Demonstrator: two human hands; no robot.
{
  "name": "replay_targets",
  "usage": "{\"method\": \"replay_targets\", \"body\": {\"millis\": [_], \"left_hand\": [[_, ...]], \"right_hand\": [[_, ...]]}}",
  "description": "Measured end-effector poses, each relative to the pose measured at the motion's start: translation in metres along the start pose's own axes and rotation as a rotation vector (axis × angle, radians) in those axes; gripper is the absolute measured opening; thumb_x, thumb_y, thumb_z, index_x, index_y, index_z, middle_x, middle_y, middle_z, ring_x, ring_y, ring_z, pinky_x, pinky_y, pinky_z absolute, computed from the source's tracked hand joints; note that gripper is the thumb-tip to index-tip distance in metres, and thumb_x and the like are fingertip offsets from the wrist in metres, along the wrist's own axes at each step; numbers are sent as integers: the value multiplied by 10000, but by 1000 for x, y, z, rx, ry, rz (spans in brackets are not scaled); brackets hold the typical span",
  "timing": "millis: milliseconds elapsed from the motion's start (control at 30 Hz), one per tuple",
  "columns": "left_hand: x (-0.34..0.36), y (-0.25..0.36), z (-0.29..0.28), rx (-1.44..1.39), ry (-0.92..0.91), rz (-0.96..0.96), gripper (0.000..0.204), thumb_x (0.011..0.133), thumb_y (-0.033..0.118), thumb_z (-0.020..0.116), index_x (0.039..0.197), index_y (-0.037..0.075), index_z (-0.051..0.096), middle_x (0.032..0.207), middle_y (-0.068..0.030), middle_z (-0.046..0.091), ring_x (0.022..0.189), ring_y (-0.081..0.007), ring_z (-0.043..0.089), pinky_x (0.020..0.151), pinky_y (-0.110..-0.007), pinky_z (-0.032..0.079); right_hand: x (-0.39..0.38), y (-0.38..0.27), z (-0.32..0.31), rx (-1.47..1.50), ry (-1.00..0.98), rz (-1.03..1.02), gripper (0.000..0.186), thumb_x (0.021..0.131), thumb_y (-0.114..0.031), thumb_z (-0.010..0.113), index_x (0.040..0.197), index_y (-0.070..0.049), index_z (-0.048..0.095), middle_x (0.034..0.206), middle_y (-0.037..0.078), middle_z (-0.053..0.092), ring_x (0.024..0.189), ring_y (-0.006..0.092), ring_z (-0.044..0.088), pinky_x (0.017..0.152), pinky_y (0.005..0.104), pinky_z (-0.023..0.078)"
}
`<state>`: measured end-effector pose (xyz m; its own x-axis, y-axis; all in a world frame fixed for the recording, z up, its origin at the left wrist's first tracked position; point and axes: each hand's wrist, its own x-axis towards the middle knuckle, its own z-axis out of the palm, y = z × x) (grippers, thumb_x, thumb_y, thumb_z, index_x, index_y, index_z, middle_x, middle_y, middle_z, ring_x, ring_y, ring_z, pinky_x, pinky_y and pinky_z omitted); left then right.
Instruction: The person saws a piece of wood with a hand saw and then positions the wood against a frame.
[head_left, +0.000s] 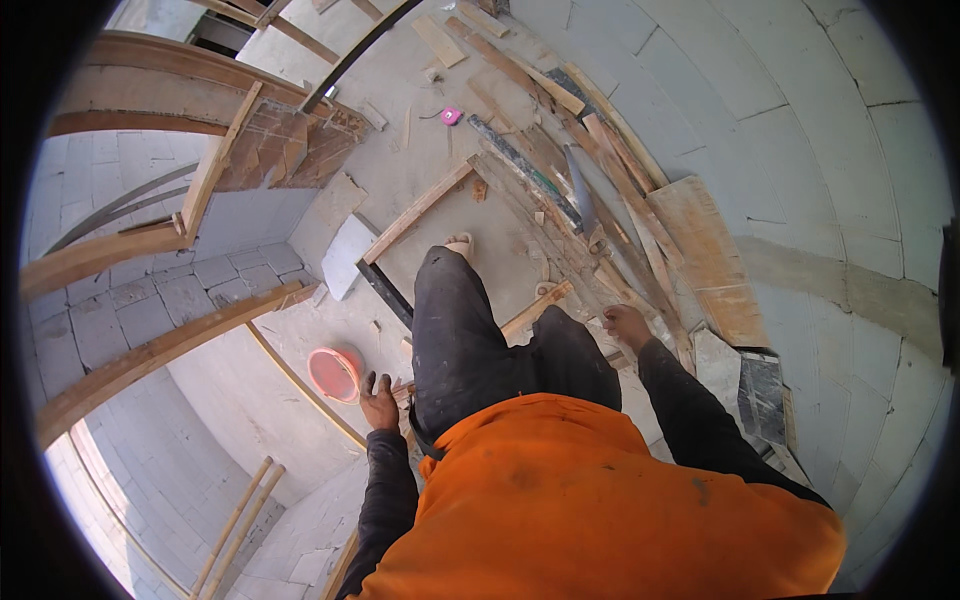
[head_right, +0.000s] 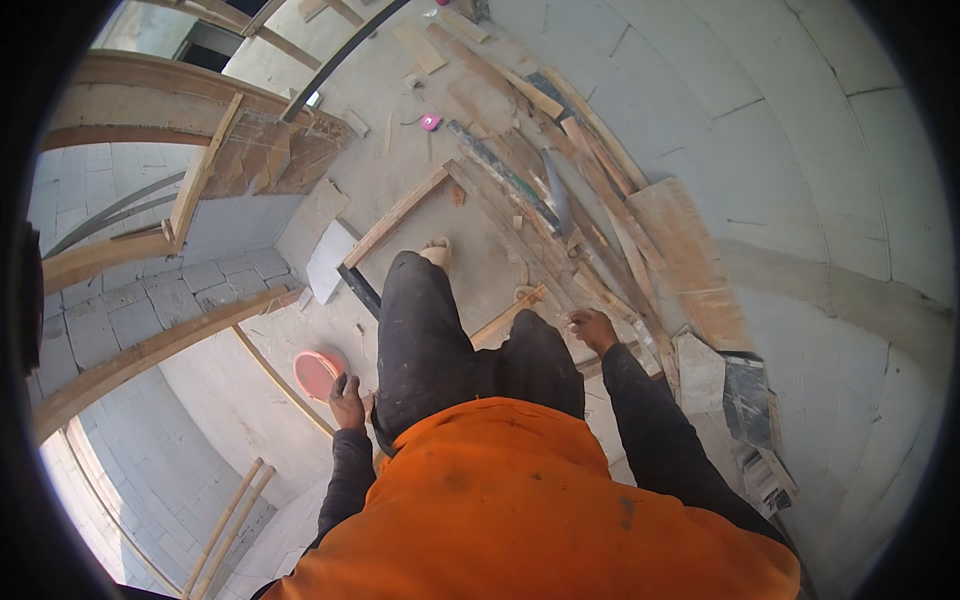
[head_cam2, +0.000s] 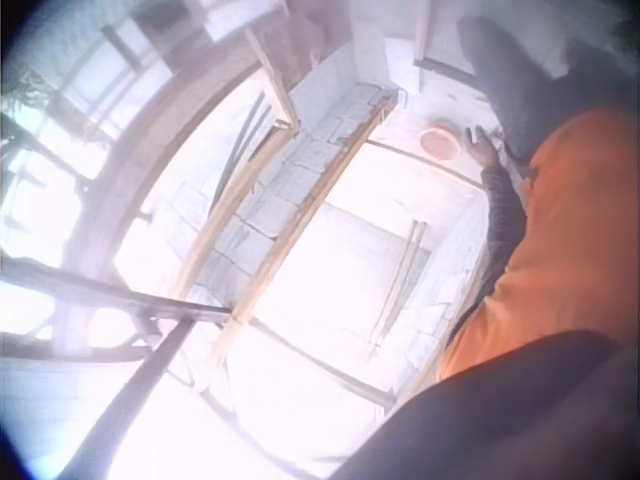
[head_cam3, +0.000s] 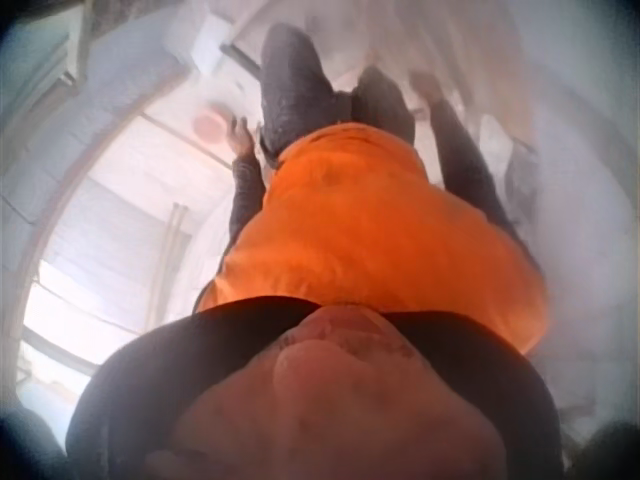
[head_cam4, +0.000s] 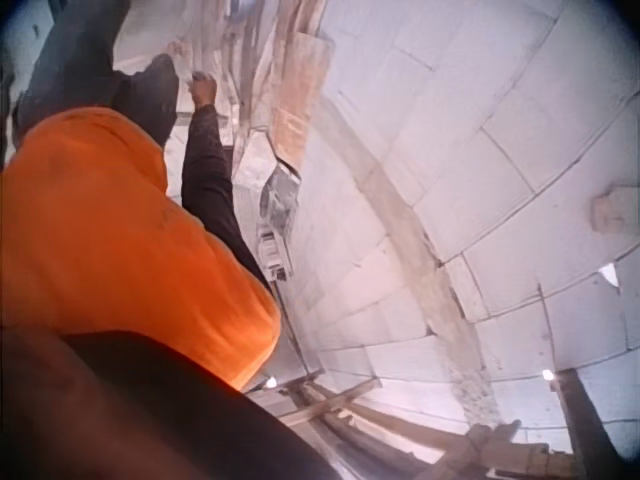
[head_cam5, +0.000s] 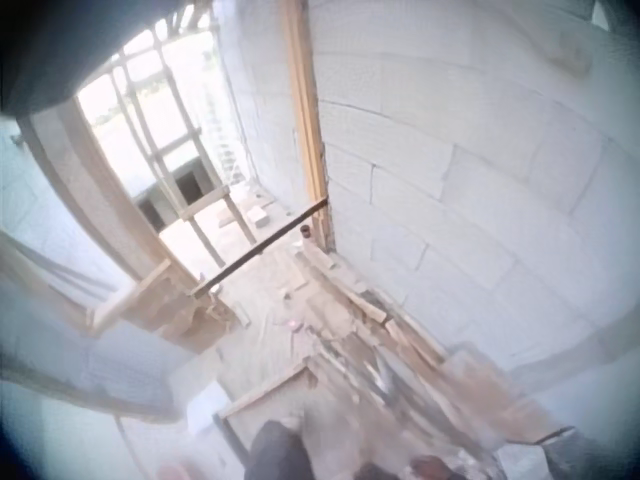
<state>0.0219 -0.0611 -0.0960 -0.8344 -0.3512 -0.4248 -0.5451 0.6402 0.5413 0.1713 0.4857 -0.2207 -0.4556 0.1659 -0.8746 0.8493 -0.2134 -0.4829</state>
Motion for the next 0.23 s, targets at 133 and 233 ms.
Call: {"method": "replay_targets", "body": {"millis": [133,233], "left_hand": [[131,108,50,412,20,244,637,947,330,735,1396,-100,598,1456,-287,605,1467,-422,469,1265,-542,288],[265,136,117,477,-145,592,733,908,309,753,1525,2,503,1513,-282,550,1515,-510,346,1304,-562,195]], "right_hand": [[31,-6,48,201,169,5,250,984,-64,681,1228,-35,723,1099,79,755,942,198,738,774,333,573],[53,-44,109,323,237,147,262,1053,-212,573,1240,-89,709,983,70,751,770,135,691,615,278,513]]}}
